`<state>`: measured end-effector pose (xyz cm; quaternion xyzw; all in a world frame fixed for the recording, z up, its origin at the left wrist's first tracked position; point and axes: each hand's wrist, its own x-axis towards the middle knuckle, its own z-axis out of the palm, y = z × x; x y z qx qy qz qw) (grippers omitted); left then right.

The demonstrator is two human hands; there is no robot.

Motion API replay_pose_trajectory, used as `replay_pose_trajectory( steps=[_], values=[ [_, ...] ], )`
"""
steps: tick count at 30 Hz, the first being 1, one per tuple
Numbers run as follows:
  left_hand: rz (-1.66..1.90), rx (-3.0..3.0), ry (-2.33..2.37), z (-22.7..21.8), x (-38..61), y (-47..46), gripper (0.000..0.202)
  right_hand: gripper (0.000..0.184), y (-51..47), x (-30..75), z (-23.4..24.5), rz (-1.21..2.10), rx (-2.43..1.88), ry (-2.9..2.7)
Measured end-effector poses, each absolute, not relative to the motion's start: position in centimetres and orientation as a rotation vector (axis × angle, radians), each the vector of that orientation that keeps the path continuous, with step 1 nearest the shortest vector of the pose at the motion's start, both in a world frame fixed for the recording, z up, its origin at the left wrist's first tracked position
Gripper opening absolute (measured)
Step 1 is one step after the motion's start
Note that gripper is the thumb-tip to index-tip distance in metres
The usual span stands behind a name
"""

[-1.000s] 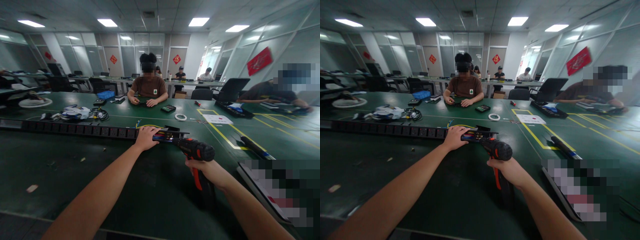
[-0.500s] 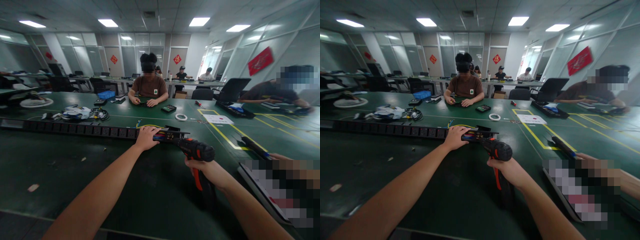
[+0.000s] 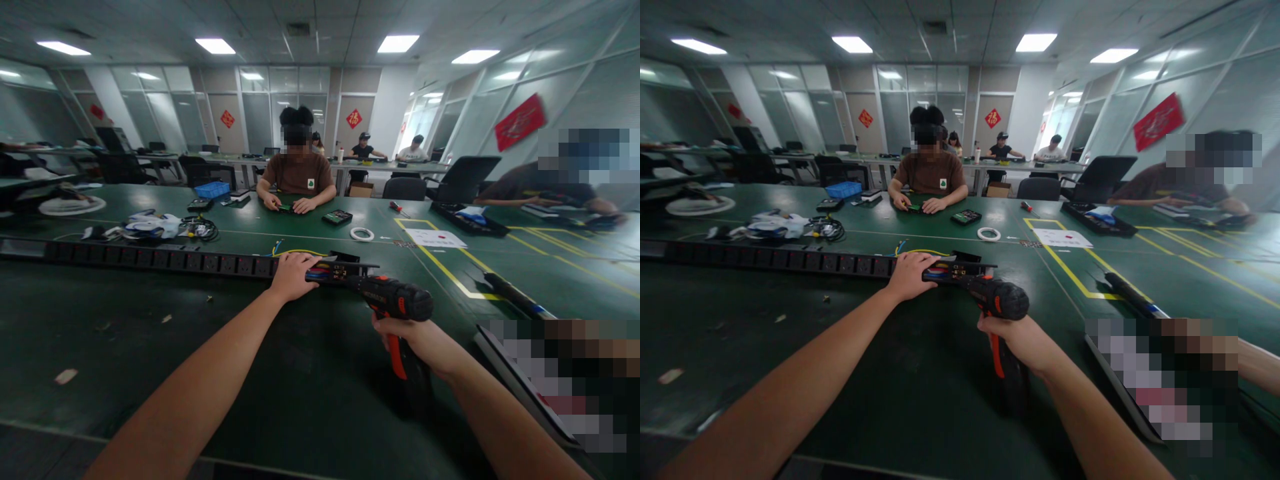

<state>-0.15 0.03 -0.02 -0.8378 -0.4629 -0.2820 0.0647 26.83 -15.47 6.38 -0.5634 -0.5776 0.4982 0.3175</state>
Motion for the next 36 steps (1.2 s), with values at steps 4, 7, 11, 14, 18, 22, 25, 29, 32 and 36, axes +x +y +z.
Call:
replay_pose_trajectory(
  steps=[4, 7, 11, 14, 18, 22, 25, 29, 32, 36],
  values=[
    [-0.858, -2.520, -1.388, -0.14, -0.15, 0.10, 0.069, 0.017, -15.20, 27.17, 5.89, 1.324, -1.449, -1.540],
    [-0.861, -2.517, -1.387, -0.14, -0.18, 0.06, 0.069, 0.017, -15.16, 27.11, 5.83, 1.320, -1.448, -1.541],
    [-0.862, -2.521, -1.391, -0.02, -0.23, -0.05, 0.068, 0.024, -15.38, 26.80, 6.16, 1.330, -1.464, -1.507],
    [-0.859, -2.522, -1.390, 0.05, -0.26, -0.09, 0.068, 0.035, -15.53, 26.74, 6.35, 1.351, -1.475, -1.457],
    [-0.849, -2.528, -1.401, 0.01, -0.28, -0.02, 0.068, 0.042, -15.52, 27.11, 6.31, 1.344, -1.546, -1.445],
    [-0.840, -2.535, -1.409, -0.09, -0.25, 0.06, 0.070, 0.046, -15.41, 27.44, 6.25, 1.342, -1.567, -1.426],
    [-0.840, -2.534, -1.409, -0.10, -0.20, 0.07, 0.070, 0.047, -15.39, 27.39, 6.33, 1.351, -1.507, -1.406],
    [-0.838, -2.545, -1.422, -0.01, -0.19, -0.02, 0.070, 0.040, -15.45, 27.16, 6.49, 1.423, -1.448, -1.357],
    [-0.836, -2.543, -1.418, 0.12, -0.18, -0.15, 0.070, 0.038, -15.51, 27.07, 6.57, 1.457, -1.464, -1.353],
    [-0.831, -2.527, -1.408, 0.25, -0.10, -0.28, 0.068, 0.037, -15.58, 26.96, 6.65, 1.451, -1.452, -1.388]
  ],
)
